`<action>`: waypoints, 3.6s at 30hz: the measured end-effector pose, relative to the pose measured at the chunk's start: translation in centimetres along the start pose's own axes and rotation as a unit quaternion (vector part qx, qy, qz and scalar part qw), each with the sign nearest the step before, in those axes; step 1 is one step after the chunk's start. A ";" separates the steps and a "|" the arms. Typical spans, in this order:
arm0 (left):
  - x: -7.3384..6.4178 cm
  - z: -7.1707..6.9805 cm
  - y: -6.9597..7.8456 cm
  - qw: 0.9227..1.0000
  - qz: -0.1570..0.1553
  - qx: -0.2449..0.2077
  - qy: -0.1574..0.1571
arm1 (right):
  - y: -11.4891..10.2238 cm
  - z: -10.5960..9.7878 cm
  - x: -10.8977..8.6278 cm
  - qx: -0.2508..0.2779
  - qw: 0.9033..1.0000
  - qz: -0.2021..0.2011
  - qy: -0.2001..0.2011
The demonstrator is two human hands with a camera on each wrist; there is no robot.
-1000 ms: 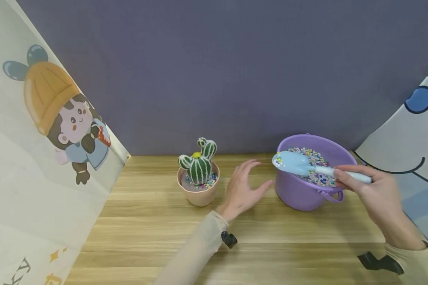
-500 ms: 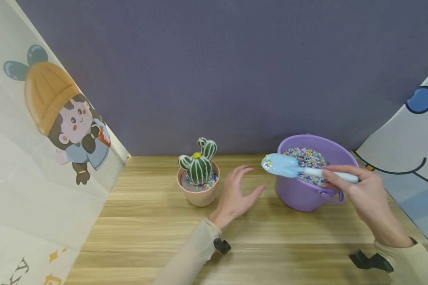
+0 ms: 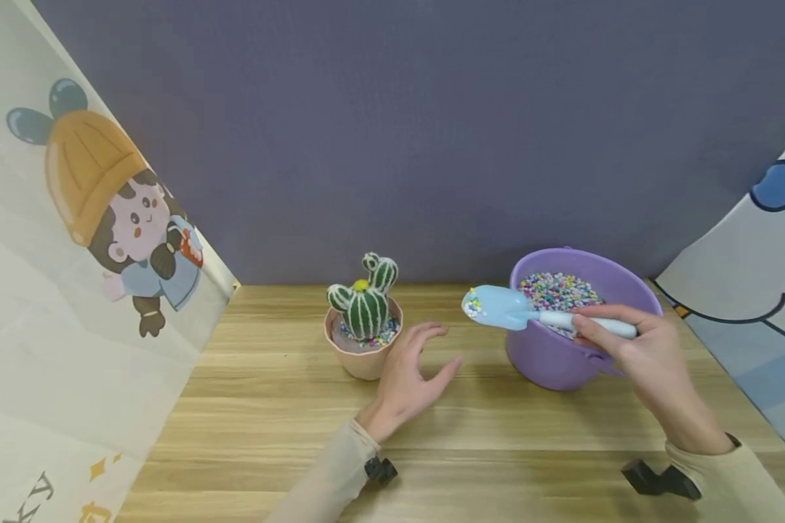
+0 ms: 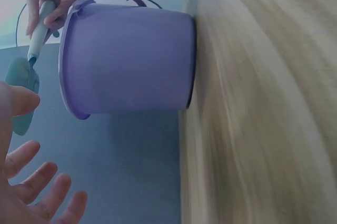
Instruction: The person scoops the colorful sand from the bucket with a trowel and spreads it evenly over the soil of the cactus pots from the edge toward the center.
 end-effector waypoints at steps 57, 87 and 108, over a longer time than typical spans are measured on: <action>-2.0 -10.1 -13.9 0.995 -0.092 0.031 -0.029 | 4.5 14.2 2.4 -0.175 0.977 0.031 -0.114; -2.1 -10.3 -12.1 0.985 -0.139 0.084 -0.054 | 1.7 18.1 3.3 -0.275 0.949 -0.015 -0.156; -2.2 -10.5 -12.4 0.988 -0.105 0.097 -0.053 | 2.2 18.8 2.4 -0.239 0.957 -0.024 -0.160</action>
Point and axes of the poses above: each hand's wrist, its own x-axis towards the middle knuckle, its own z-axis out of the palm, y = z × x, the point moved 8 cm from there along x, towards the middle knuckle, and after that the axes turned 12 degrees about x, right-handed, at the moved point
